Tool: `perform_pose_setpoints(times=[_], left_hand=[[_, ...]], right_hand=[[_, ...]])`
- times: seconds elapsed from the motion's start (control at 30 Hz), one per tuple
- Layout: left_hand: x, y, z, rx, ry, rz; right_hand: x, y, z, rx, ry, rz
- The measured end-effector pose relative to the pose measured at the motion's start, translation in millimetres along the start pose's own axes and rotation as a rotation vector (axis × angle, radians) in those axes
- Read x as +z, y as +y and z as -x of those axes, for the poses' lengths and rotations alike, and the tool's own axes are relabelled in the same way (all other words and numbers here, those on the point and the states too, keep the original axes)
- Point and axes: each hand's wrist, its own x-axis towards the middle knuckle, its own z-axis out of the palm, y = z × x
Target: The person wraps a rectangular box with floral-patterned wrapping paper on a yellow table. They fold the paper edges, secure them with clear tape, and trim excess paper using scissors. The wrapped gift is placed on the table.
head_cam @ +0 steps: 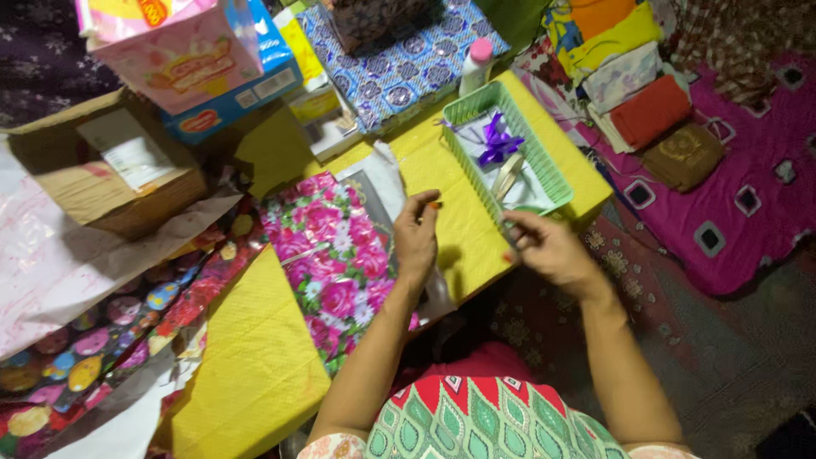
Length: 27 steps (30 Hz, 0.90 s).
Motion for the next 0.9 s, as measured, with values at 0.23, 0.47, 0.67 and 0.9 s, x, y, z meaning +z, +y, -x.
perform_pose_setpoints(times=[0.23, 0.47, 0.67, 0.9], left_hand=[[20.1, -9.9, -16.1, 0.021, 0.056, -0.177], [26.6, -43.1, -10.4, -0.158, -0.083, -0.263], [37.7, -53.1, -15.6, -0.328, -0.139, -0.123], [57.5, -65.7, -19.4, -0.409, -0.159, -0.001]], right_hand=[[60.5, 35.3, -17.1, -0.236, 0.14, 1.019], [34.2, 49.2, -27.7, -0.347, -0.029, 0.975], [-33.6, -1.9, -39.5, -0.376, 0.107, 0.837], [-64.1, -33.2, -104.1, -0.641, 0.185, 1.07]])
